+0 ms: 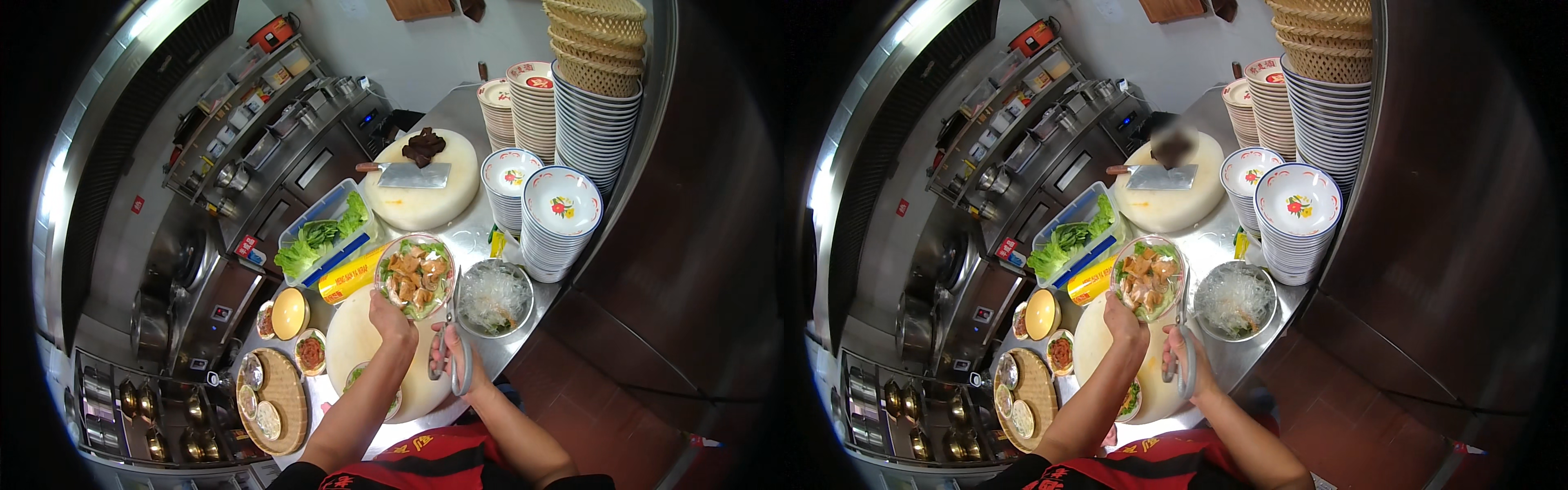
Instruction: The person assembles two salads in a commercial kitchen. They place lettuce leaves into bowls, add cooked meat and other toppings, and then cover the bowls with plastic wrap using scissors to cut the film. The person also wipes the cutting board with a cloth during the process.
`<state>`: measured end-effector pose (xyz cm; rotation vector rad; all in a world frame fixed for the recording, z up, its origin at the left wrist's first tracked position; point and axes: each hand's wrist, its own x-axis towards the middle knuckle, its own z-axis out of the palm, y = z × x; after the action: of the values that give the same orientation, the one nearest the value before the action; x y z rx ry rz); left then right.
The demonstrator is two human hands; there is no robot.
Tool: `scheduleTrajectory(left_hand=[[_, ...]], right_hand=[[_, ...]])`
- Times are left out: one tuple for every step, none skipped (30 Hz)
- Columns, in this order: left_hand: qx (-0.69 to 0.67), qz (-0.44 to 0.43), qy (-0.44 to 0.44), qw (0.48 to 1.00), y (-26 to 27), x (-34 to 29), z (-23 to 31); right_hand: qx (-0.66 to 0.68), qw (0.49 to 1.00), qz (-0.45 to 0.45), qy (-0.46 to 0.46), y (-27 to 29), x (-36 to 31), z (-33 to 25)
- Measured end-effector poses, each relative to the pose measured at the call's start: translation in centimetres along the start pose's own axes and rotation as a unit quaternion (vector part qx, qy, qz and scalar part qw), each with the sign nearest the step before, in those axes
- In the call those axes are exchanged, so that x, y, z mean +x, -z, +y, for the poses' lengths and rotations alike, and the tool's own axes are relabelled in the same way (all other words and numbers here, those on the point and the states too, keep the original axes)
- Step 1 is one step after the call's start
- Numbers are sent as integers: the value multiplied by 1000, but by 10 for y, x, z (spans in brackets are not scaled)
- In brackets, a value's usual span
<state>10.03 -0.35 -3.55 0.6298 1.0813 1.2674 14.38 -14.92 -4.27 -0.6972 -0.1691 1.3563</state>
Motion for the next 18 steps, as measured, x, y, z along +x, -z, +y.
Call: scheduleTrajectory(left_hand=[[5,-7,2,1000,2,0,0],[14,-17,9,1000,4,2,1],[22,-30,16,999,4,4,1],[33,-47,28,998,5,9,3],[44,-62,37,996,6,15,5],[55,-77,46,994,6,19,7],[66,-93,55,992,6,25,9],[73,-109,61,989,8,33,9],[85,-132,70,985,9,40,7],[96,-153,77,980,10,47,5],[107,-175,82,975,11,54,4],[116,-194,82,971,8,56,4],[129,-205,79,967,6,56,3],[141,-215,76,963,4,56,1],[154,-225,71,959,1,55,2],[161,-237,68,956,2,55,0],[166,-248,74,951,1,55,0],[172,-258,78,948,1,55,2]], right_hand=[[-9,1000,6,0,2,-2,-6],[-18,1000,12,0,4,-5,-12],[-28,999,23,0,6,-7,-17],[-39,999,34,1,8,-9,-22],[-49,998,46,1,11,-11,-26],[-70,997,30,-11,21,-13,-28],[-53,998,27,-17,25,-13,-26],[-35,999,23,-24,28,-13,-24],[-17,999,23,-29,32,-13,-21],[-22,999,-20,-46,37,-13,-20],[-28,998,-22,-49,39,-12,-19],[-33,998,-24,-53,37,-11,-19],[-38,997,-26,-56,36,-10,-19],[-30,998,-19,-53,37,-7,-20],[-15,999,-8,-47,38,-4,-22],[0,999,4,-42,40,-1,-25],[15,999,15,-37,41,3,-28],[48,998,25,-11,40,7,-29]])
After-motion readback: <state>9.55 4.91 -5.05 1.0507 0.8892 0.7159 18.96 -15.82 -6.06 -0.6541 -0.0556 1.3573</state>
